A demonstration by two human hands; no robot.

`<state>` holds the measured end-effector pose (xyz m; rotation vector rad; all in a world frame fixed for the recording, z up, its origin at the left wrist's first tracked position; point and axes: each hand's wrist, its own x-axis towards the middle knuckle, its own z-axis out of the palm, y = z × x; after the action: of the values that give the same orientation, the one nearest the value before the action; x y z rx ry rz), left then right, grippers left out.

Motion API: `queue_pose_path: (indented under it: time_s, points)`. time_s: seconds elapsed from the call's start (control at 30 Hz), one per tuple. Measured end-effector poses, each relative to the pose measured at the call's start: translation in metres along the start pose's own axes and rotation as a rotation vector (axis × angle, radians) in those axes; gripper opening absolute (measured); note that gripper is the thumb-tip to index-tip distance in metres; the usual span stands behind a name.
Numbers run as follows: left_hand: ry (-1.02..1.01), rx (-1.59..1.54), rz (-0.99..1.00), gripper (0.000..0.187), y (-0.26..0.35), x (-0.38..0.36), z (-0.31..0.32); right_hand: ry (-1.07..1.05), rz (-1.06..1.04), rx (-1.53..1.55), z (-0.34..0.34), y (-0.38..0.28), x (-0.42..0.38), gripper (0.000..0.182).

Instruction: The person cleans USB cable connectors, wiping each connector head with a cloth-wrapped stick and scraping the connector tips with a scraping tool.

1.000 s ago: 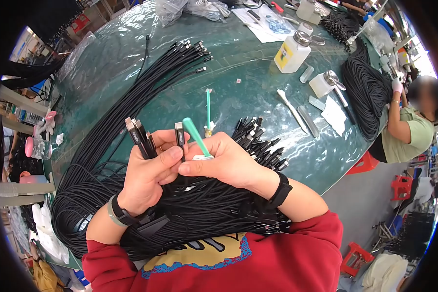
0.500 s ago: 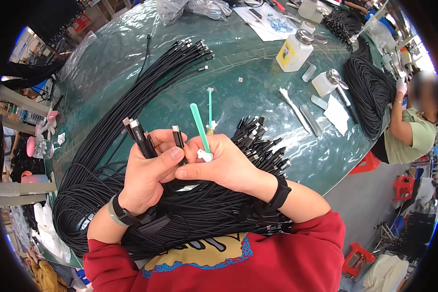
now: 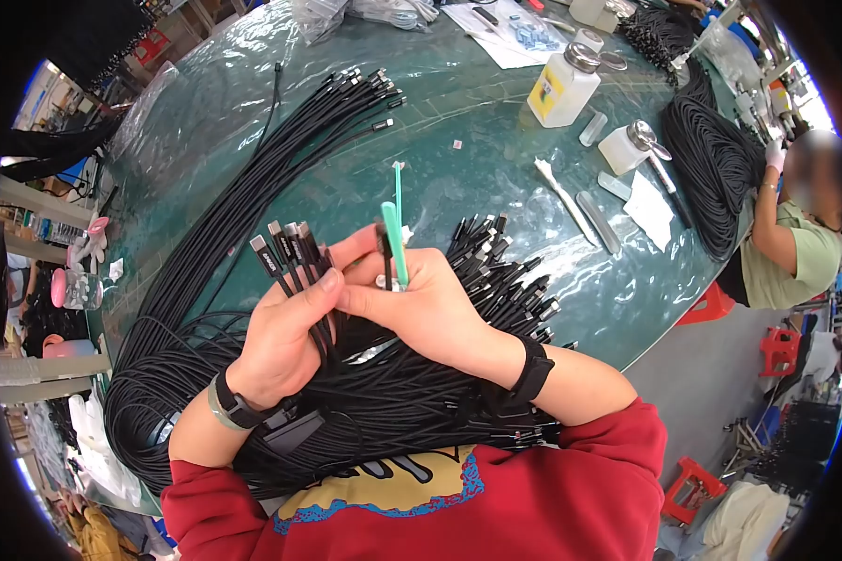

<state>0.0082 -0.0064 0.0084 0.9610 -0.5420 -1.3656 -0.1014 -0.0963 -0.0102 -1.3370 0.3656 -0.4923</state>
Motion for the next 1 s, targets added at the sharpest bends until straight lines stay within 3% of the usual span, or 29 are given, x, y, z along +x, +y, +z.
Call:
queue_pose_path:
  time_s: [0.13, 0.23, 0.37, 0.5, 0.63, 0.77, 1.0]
  points:
    - [0.024, -0.087, -0.02, 0.039, 0.001, 0.004, -0.004, 0.049, 0.144, 0.201, -0.004, -0.004, -0.002, 0.009]
    - [0.177, -0.176, 0.002, 0.037, 0.011, 0.006, -0.005, 0.063, 0.246, 0.388, -0.01, 0.001, -0.003, 0.007]
    - [0.02, -0.149, -0.078, 0.032, 0.02, 0.001, -0.018, 0.073, 0.276, 0.393, -0.008, 0.0, -0.002, 0.008]
    - [0.196, 0.197, -0.009, 0.025, 0.018, -0.002, 0.004, -0.009, 0.245, 0.301, -0.007, -0.001, -0.003, 0.012]
    - [0.152, 0.222, -0.016, 0.025, 0.02, -0.003, -0.005, -0.055, 0.231, 0.234, -0.007, -0.005, -0.002, 0.013]
    - [0.156, -0.005, -0.055, 0.023, 0.023, 0.0, -0.007, -0.178, 0.244, 0.271, -0.009, -0.007, -0.001, 0.012]
    - [0.134, -0.063, -0.113, 0.025, 0.025, -0.002, -0.005, -0.141, 0.239, 0.217, -0.008, -0.006, 0.0, 0.01]
